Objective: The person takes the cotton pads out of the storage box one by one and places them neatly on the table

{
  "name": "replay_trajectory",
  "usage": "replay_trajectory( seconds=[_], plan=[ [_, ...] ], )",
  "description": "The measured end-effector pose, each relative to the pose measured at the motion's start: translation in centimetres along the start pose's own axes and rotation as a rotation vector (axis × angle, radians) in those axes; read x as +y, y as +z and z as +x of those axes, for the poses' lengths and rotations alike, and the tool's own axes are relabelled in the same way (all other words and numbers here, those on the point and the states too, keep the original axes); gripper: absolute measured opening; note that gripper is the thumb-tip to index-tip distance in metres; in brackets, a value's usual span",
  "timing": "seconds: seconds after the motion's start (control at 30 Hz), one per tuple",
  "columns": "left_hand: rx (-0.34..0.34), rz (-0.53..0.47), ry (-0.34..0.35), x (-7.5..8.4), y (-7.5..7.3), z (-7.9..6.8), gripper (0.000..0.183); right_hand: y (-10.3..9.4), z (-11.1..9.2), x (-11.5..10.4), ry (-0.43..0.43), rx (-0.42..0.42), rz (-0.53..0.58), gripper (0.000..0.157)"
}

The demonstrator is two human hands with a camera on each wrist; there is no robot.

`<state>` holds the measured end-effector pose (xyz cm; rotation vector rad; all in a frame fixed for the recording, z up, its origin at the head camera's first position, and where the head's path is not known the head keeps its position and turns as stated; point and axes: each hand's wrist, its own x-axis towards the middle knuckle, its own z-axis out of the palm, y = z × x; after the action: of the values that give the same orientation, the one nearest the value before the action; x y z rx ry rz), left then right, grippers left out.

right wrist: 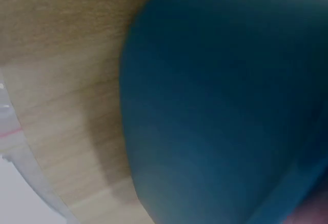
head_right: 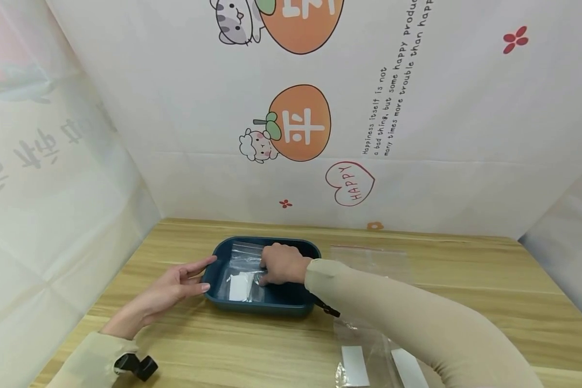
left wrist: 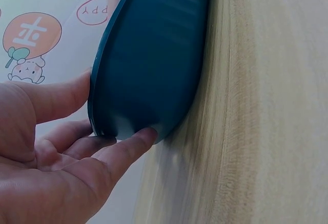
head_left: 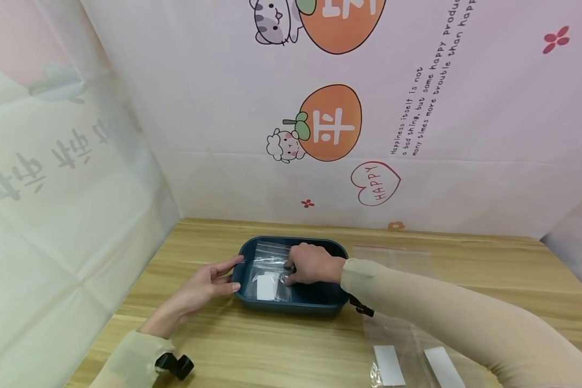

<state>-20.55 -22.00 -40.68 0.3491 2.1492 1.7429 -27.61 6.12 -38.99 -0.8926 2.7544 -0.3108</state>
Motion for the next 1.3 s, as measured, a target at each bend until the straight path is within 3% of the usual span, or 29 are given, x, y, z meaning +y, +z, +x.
replay_trajectory(
  seconds=[0.17,0.27,0.47,0.67,0.87,0.97,1.17,1.3],
  plan=[
    [0.003,-0.001,-0.003,-0.1,-0.1,0.0,0.074,0.2,-0.3,0.0,-0.064,0.049,0.036,0.016],
    [0.012,-0.015,-0.009,-0.2,-0.2,0.0,0.074,-0.1,-0.5,-0.1,-0.104,0.079,0.064,0.013],
    [0.006,-0.025,-0.007,-0.2,-0.1,0.1,0.074,-1.0,-0.9,-0.1,-0.132,0.119,0.104,0.016],
    [0.000,-0.024,-0.004,-0.1,0.0,0.2,0.073,-1.3,-0.8,0.0,-0.148,0.098,0.174,0.021],
    [-0.001,-0.032,-0.016,-0.1,-0.2,0.0,0.072,-1.0,-0.8,0.2,-0.180,0.089,0.373,0.027],
    [-0.008,-0.037,-0.016,-0.1,-0.3,0.0,0.073,-0.9,-0.7,-0.1,-0.137,0.062,0.537,0.036],
    [-0.003,-0.030,-0.028,0.0,-0.3,0.0,0.071,-0.8,-0.3,-1.3,0.068,-0.052,0.904,0.068],
    [0.001,-0.012,-0.036,0.1,-0.2,0.0,0.069,-0.3,0.3,-2.0,0.132,-0.070,0.969,0.066]
  ],
)
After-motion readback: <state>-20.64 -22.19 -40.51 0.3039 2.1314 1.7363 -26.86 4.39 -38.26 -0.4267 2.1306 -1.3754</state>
